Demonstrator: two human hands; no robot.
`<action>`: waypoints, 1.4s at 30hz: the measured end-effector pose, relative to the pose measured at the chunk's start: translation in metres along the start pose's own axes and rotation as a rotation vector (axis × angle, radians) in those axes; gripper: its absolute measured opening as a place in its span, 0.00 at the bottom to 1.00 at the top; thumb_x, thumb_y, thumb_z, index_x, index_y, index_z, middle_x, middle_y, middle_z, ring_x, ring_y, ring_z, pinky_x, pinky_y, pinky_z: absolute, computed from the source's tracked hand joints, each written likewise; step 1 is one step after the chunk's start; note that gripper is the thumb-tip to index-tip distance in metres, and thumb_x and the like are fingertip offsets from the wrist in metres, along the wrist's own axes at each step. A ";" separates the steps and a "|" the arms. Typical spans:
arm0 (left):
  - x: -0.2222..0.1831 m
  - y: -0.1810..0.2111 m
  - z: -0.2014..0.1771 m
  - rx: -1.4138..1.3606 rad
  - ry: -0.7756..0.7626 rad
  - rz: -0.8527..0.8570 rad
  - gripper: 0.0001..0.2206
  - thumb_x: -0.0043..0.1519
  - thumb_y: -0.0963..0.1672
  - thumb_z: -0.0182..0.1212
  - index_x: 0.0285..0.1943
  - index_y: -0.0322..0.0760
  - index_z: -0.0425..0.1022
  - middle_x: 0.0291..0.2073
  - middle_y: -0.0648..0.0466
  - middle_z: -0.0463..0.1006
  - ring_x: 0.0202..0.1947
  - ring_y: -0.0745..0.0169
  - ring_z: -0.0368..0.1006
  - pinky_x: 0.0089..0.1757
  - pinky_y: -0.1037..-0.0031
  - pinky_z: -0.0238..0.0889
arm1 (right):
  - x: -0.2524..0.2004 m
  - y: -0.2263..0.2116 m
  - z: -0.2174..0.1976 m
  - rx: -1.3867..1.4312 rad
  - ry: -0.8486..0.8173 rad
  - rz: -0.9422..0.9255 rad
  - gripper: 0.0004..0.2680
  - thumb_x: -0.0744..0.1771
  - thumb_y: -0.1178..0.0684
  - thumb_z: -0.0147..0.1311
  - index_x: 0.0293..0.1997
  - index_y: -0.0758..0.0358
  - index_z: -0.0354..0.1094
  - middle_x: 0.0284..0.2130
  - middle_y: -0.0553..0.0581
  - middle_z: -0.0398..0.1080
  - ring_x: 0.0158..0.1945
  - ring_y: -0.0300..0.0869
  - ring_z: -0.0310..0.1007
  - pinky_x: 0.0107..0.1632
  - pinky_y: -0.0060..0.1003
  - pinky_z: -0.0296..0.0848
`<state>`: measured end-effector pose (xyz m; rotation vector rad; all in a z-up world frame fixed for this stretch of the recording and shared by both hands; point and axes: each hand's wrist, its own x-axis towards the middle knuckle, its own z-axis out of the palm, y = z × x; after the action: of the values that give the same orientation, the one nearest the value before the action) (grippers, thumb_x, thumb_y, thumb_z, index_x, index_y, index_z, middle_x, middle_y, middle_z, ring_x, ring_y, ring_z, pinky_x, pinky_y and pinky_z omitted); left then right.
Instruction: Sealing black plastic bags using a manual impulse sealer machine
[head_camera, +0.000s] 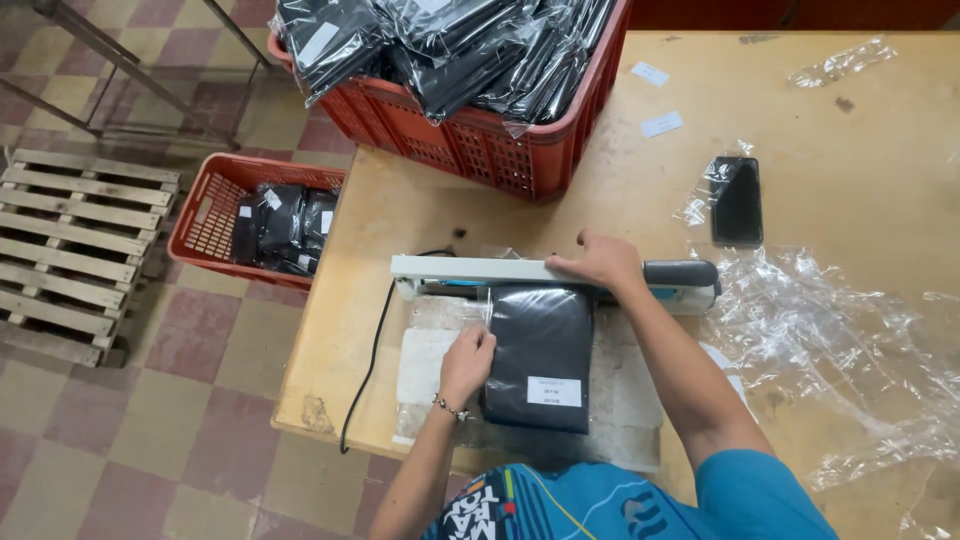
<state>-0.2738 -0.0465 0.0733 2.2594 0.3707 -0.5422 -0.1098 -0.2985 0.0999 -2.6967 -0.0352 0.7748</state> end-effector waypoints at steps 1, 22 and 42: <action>0.008 -0.007 0.005 -0.001 0.001 -0.004 0.17 0.65 0.53 0.47 0.44 0.38 0.75 0.47 0.39 0.78 0.57 0.36 0.71 0.57 0.50 0.63 | -0.002 -0.002 -0.005 -0.001 -0.003 -0.002 0.38 0.57 0.12 0.42 0.63 0.51 0.64 0.55 0.68 0.74 0.63 0.59 0.71 0.62 0.54 0.67; 0.005 0.006 0.036 -0.929 -0.017 -0.145 0.14 0.57 0.42 0.70 0.51 0.35 0.78 0.36 0.47 0.83 0.37 0.57 0.80 0.38 0.62 0.77 | -0.012 -0.005 -0.009 0.031 0.013 -0.023 0.37 0.59 0.14 0.44 0.61 0.56 0.66 0.53 0.68 0.74 0.62 0.61 0.71 0.60 0.55 0.68; 0.015 -0.018 0.054 -0.876 0.100 -0.177 0.17 0.53 0.40 0.75 0.50 0.35 0.75 0.35 0.50 0.82 0.35 0.61 0.78 0.35 0.67 0.76 | -0.008 -0.001 -0.006 -0.011 -0.001 -0.024 0.35 0.60 0.14 0.41 0.60 0.55 0.64 0.53 0.69 0.74 0.61 0.61 0.71 0.59 0.56 0.67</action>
<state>-0.2825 -0.0736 0.0213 1.4134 0.7037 -0.2680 -0.1133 -0.3002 0.1093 -2.7012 -0.0727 0.7705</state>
